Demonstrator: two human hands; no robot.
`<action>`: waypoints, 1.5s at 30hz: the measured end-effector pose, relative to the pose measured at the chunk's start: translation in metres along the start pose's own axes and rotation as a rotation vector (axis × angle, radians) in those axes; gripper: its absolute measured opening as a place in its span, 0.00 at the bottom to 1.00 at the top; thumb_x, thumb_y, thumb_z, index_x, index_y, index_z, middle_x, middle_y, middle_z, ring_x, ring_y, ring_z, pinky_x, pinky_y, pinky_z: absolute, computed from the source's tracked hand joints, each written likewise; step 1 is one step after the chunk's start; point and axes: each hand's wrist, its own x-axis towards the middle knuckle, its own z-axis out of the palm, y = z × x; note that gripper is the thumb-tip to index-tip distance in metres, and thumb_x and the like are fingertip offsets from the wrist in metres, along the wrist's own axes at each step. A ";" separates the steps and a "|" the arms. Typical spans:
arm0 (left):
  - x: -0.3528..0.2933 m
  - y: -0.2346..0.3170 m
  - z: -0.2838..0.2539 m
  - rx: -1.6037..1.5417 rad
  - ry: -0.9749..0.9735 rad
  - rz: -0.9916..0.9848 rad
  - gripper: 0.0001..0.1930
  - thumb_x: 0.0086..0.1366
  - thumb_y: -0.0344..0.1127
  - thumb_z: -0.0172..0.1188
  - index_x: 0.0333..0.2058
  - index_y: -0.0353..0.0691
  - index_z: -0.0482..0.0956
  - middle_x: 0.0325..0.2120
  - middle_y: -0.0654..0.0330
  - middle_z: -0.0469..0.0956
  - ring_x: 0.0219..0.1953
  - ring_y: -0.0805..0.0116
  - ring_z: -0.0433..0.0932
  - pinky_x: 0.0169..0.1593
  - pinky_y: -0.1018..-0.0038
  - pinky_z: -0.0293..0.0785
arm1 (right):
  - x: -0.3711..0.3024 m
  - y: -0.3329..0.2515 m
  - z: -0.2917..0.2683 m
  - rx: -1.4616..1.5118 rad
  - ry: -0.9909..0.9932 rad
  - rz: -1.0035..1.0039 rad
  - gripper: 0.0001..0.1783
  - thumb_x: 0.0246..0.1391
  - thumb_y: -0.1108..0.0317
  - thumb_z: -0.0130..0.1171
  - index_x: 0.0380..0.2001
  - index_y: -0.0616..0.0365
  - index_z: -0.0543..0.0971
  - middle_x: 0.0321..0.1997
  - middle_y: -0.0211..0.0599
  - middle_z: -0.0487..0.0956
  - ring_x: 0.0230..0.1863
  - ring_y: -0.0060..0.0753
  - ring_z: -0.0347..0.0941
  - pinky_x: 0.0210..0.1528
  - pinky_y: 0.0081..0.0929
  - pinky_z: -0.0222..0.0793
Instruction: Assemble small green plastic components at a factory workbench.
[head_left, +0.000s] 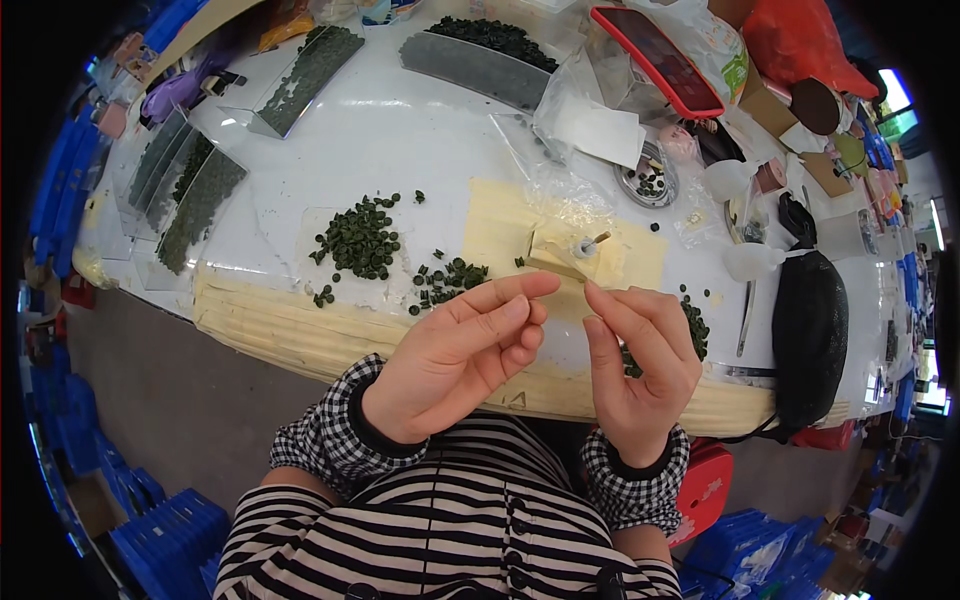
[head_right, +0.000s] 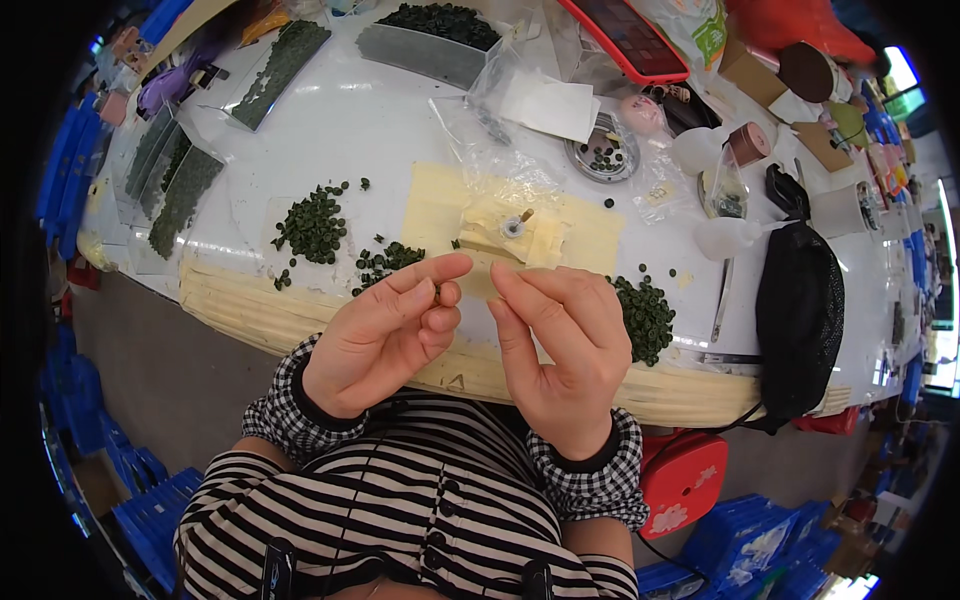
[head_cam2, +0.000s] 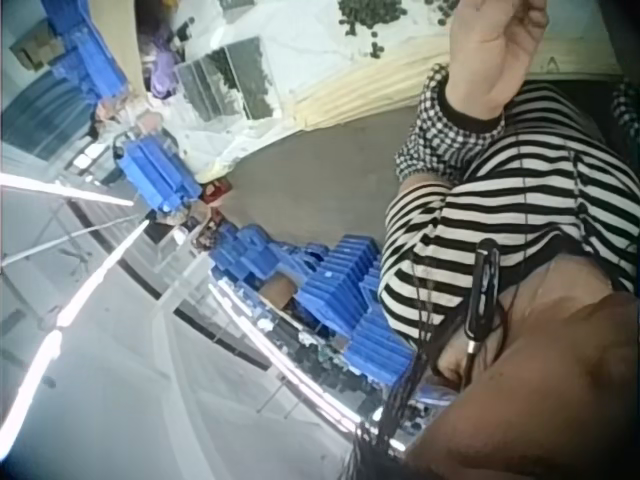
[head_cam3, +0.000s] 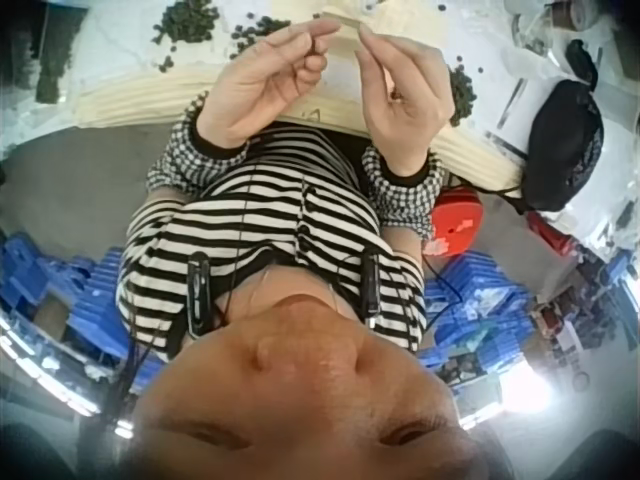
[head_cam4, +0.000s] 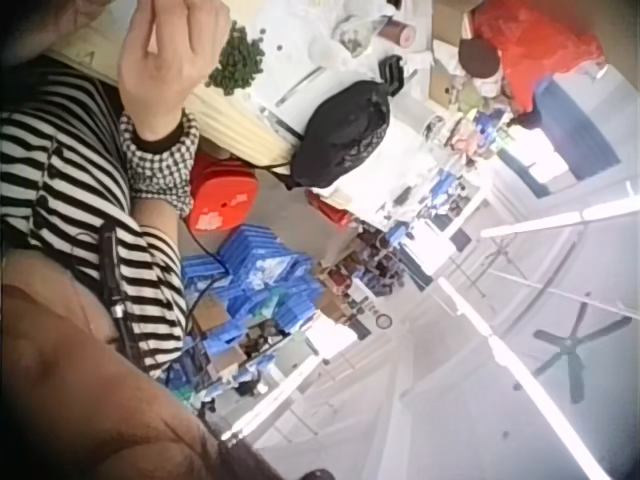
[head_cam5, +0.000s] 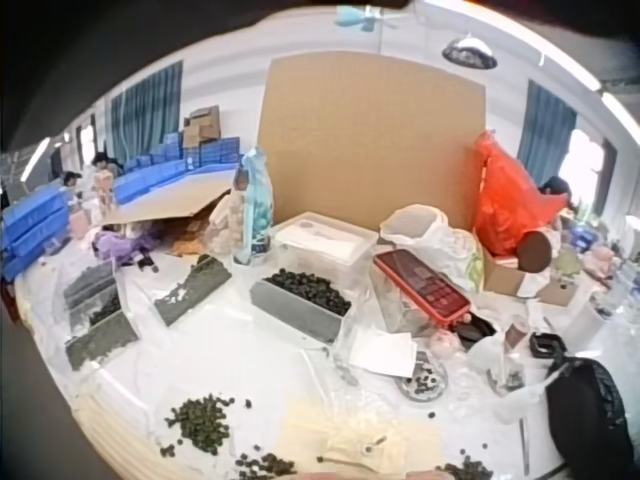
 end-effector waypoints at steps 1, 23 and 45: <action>0.000 0.000 0.000 0.008 0.031 -0.004 0.15 0.73 0.36 0.50 0.52 0.33 0.72 0.32 0.67 0.74 0.35 0.79 0.71 0.42 0.82 0.71 | 0.000 0.000 0.001 0.009 -0.001 -0.015 0.16 0.41 0.80 0.67 0.38 0.60 0.84 0.33 0.37 0.80 0.34 0.38 0.74 0.38 0.30 0.70; 0.006 -0.008 -0.008 0.459 -0.007 0.185 0.14 0.71 0.40 0.54 0.33 0.35 0.81 0.15 0.75 0.64 0.17 0.85 0.54 0.21 0.85 0.49 | 0.001 -0.012 0.009 0.006 -0.059 -0.120 0.11 0.38 0.79 0.67 0.29 0.59 0.79 0.28 0.36 0.71 0.31 0.39 0.69 0.36 0.33 0.69; 0.004 -0.005 -0.005 0.970 0.050 0.507 0.12 0.59 0.22 0.65 0.43 0.33 0.83 0.16 0.78 0.59 0.21 0.88 0.55 0.28 0.88 0.57 | 0.001 -0.009 0.008 0.053 -0.089 0.040 0.06 0.48 0.80 0.59 0.30 0.63 0.73 0.30 0.41 0.70 0.32 0.39 0.67 0.32 0.30 0.64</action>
